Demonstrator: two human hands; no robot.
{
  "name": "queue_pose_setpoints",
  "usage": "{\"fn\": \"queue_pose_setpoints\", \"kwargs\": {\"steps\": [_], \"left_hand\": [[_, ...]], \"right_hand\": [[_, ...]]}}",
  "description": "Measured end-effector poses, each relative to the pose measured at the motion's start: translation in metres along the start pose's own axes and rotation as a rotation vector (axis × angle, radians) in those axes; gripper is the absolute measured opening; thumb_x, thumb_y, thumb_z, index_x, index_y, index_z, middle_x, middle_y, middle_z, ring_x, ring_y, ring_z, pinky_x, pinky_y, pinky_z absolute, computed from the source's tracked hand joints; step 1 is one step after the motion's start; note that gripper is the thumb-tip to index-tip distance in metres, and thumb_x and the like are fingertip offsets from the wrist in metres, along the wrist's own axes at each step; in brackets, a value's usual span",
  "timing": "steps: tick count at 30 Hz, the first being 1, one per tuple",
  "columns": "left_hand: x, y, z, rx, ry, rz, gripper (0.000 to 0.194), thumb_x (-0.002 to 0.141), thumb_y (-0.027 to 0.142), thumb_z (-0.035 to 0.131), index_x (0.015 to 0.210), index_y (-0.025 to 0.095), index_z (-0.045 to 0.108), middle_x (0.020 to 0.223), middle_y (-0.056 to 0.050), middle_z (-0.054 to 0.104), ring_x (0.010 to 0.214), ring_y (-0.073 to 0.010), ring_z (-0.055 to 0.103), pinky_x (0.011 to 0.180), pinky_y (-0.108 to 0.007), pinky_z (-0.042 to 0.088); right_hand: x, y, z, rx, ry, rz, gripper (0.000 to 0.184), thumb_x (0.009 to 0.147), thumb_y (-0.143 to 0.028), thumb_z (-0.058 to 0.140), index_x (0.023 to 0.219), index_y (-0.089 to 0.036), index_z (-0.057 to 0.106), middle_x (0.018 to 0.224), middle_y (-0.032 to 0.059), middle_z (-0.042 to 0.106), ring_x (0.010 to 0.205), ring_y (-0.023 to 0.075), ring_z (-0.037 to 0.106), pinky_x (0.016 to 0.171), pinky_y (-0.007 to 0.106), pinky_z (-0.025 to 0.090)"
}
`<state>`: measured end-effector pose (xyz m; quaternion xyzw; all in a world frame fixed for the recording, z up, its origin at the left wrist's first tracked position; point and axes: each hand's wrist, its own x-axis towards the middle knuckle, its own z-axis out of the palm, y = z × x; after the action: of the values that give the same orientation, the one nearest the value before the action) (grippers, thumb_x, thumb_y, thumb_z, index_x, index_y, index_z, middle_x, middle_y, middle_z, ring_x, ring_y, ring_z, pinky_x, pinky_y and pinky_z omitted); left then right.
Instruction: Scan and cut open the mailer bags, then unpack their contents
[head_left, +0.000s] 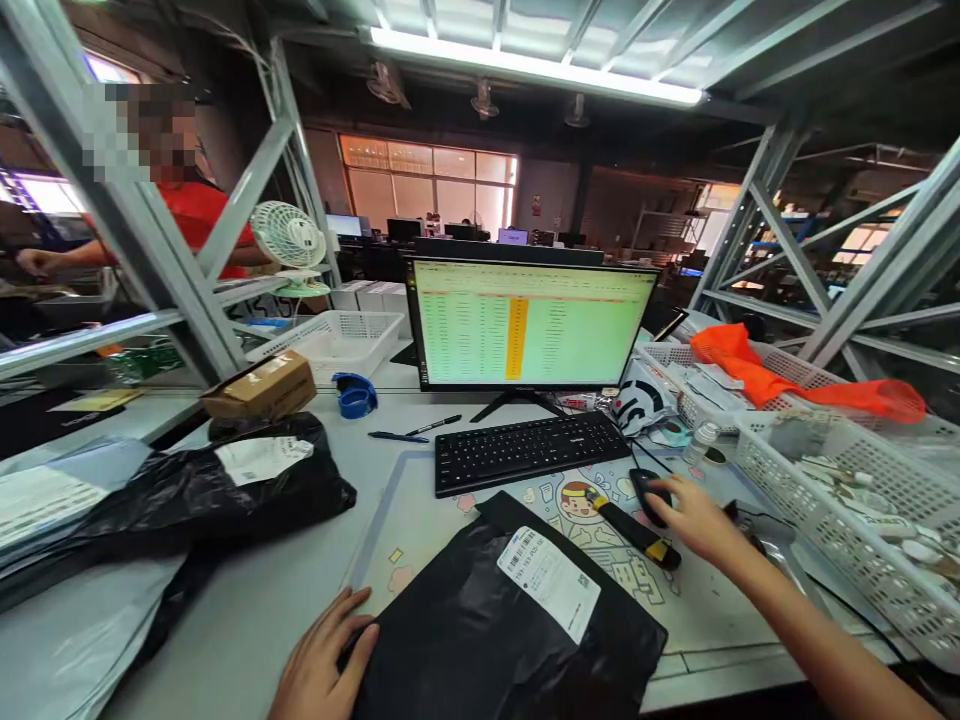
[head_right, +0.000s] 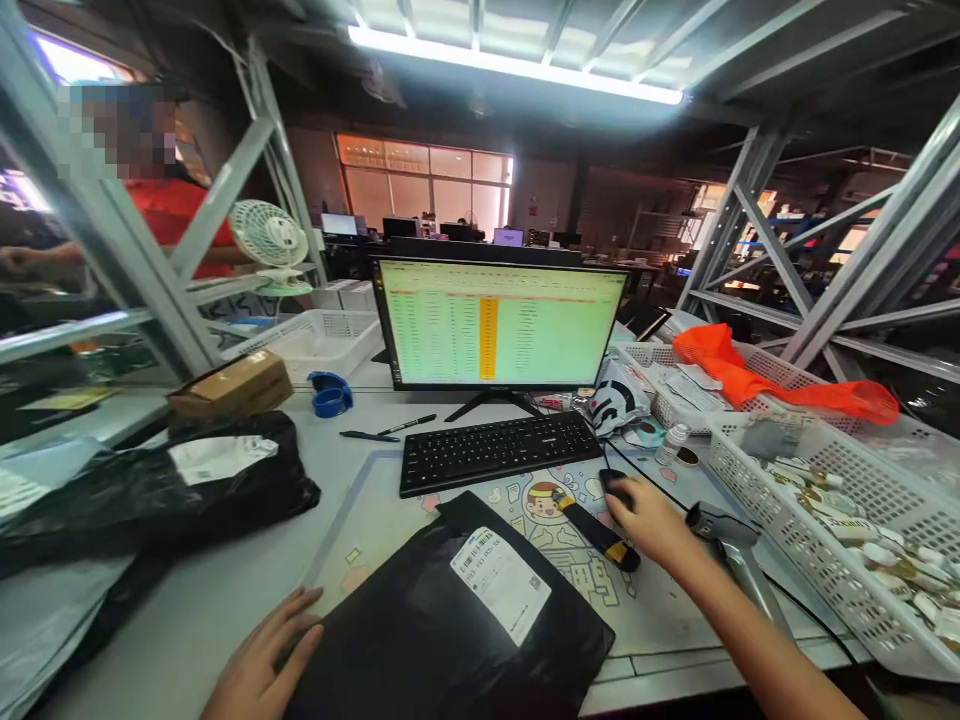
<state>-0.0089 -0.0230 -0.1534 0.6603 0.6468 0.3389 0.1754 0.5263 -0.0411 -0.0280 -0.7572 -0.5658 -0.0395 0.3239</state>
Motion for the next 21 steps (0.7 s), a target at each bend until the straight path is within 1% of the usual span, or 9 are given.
{"fn": "queue_pose_setpoints", "kwargs": {"steps": [3,5,7,10,13,16,18,21], "left_hand": [[0.002,0.001,-0.004,-0.04,0.009,-0.022,0.039,0.084,0.063,0.046,0.071,0.037,0.072,0.124,0.005,0.074,0.134,-0.0326,0.059,0.116,-0.057,0.047],[0.001,0.004,-0.007,-0.053,0.016,-0.031,0.041,0.084,0.062,0.045,0.066,0.036,0.071,0.122,0.005,0.075,0.133,-0.0329,0.06,0.116,-0.056,0.047],[-0.001,0.008,-0.009,-0.053,0.025,-0.043,0.043,0.085,0.061,0.043,0.064,0.036,0.07,0.122,0.004,0.075,0.131,-0.0332,0.062,0.115,-0.055,0.049],[-0.002,0.009,-0.01,-0.015,0.037,-0.071,0.043,0.083,0.063,0.042,0.067,0.037,0.073,0.124,0.001,0.074,0.131,-0.0338,0.061,0.113,-0.053,0.051],[0.0,0.006,-0.009,0.052,0.03,-0.081,0.042,0.08,0.063,0.044,0.07,0.038,0.076,0.128,0.001,0.072,0.135,-0.034,0.057,0.114,-0.052,0.05],[0.004,0.003,-0.01,0.063,-0.046,-0.081,0.038,0.079,0.062,0.048,0.067,0.038,0.074,0.133,0.005,0.07,0.139,-0.0326,0.054,0.118,-0.051,0.045],[0.006,0.005,-0.014,0.017,-0.096,-0.097,0.036,0.079,0.061,0.049,0.064,0.036,0.071,0.133,0.005,0.07,0.142,-0.0319,0.051,0.121,-0.049,0.041],[0.009,0.019,-0.024,-0.086,-0.131,-0.152,0.034,0.074,0.059,0.053,0.06,0.03,0.064,0.127,-0.002,0.072,0.143,-0.0345,0.047,0.122,-0.049,0.035]], "right_hand": [[0.017,-0.024,0.041,-0.043,-0.073,-0.038,0.038,0.101,-0.045,0.06,0.128,-0.018,0.061,0.13,0.0103,0.059,0.114,0.0235,0.06,0.098,0.045,0.055],[0.03,-0.041,0.063,-0.057,-0.115,-0.072,0.038,0.101,-0.045,0.061,0.129,-0.019,0.061,0.132,0.0104,0.058,0.116,0.024,0.059,0.099,0.045,0.054],[0.043,-0.058,0.081,-0.067,-0.15,-0.11,0.04,0.101,-0.045,0.062,0.13,-0.018,0.06,0.133,0.0104,0.057,0.117,0.0253,0.059,0.1,0.046,0.054],[0.058,-0.079,0.099,-0.09,-0.191,-0.155,0.044,0.1,-0.044,0.064,0.133,-0.016,0.058,0.135,0.0111,0.056,0.119,0.0267,0.058,0.102,0.05,0.052],[0.067,-0.085,0.106,-0.132,-0.224,-0.179,0.045,0.1,-0.044,0.063,0.135,-0.017,0.057,0.139,0.0116,0.054,0.124,0.0279,0.055,0.106,0.052,0.05],[0.062,-0.076,0.103,-0.186,-0.263,-0.194,0.048,0.099,-0.047,0.063,0.137,-0.018,0.056,0.142,0.0117,0.052,0.128,0.0292,0.052,0.11,0.055,0.045],[0.048,-0.063,0.096,-0.226,-0.303,-0.21,0.046,0.1,-0.046,0.06,0.136,-0.017,0.058,0.139,0.013,0.055,0.127,0.0292,0.053,0.111,0.054,0.043],[0.009,-0.033,0.087,-0.293,-0.381,-0.239,0.042,0.1,-0.04,0.053,0.129,-0.013,0.065,0.127,0.0173,0.063,0.12,0.0318,0.058,0.105,0.05,0.046]]}}
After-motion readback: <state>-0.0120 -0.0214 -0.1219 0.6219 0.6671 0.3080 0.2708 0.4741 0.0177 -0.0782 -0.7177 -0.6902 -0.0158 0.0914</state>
